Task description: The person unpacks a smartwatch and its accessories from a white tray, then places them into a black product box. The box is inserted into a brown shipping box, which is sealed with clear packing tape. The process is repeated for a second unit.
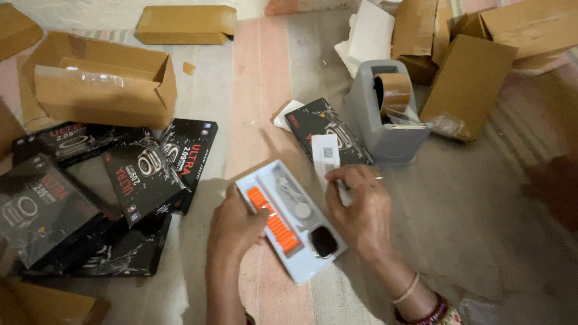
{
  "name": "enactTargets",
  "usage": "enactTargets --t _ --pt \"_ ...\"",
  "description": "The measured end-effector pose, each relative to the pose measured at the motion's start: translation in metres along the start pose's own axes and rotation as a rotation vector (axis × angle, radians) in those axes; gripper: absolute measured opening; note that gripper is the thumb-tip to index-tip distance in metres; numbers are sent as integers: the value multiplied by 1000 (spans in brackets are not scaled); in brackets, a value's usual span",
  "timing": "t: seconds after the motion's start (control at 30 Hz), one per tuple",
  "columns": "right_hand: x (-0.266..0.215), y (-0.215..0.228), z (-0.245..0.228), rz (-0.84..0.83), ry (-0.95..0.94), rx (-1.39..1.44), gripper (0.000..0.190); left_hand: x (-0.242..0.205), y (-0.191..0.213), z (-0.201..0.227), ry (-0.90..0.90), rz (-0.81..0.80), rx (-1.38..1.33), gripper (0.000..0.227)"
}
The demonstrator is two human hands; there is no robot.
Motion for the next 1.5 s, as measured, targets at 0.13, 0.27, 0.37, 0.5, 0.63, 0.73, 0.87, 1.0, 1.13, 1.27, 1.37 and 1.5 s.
enactTargets --t 0.13,0.27,0.37,0.5,0.63,0.73,0.87,1.0,1.13,1.27,1.37,1.5 --pt "-14 14 -30 -42 164 -98 25 -1 -16 1 13 -176 -79 59" --pt "-15 -7 -46 -444 185 14 50 0 -19 1 54 -214 -196 56" --pt "-17 -9 -41 -454 177 75 44 1 -16 2 27 -158 -187 45" --pt "-8 -1 -10 -152 143 -81 26 2 -16 -1 -15 -90 -74 63" --pt "5 1 22 13 110 -302 57 1 -17 -1 1 -77 -19 69" --pt "9 -4 32 -5 26 -273 68 -1 -17 4 2 -68 -14 75" --pt "12 -4 35 -141 -217 -171 72 -3 -19 10 59 -54 47 79" --pt "16 14 25 -213 -351 -126 77 -4 -22 13 -63 -36 70 89" --pt "9 51 12 -340 -526 -75 72 4 -24 8 -39 -41 33 83" --pt "-13 59 -14 -648 -648 57 74 11 -24 -1 -5 -45 -102 64" --pt "-21 50 -37 -763 -493 -153 66 12 -21 -4 4 -36 -206 56" --pt "-21 45 -47 -847 -463 -333 79 11 -20 -5 17 -22 -223 56"
Point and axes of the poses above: each hand's wrist, its own x-axis towards the middle knuckle, its own y-axis out of the back of the hand, z = x × y, the point moved 4 cm from there along x, towards the middle knuckle, and after that the axes turned 8 degrees about -z, right-handed, at the moved point
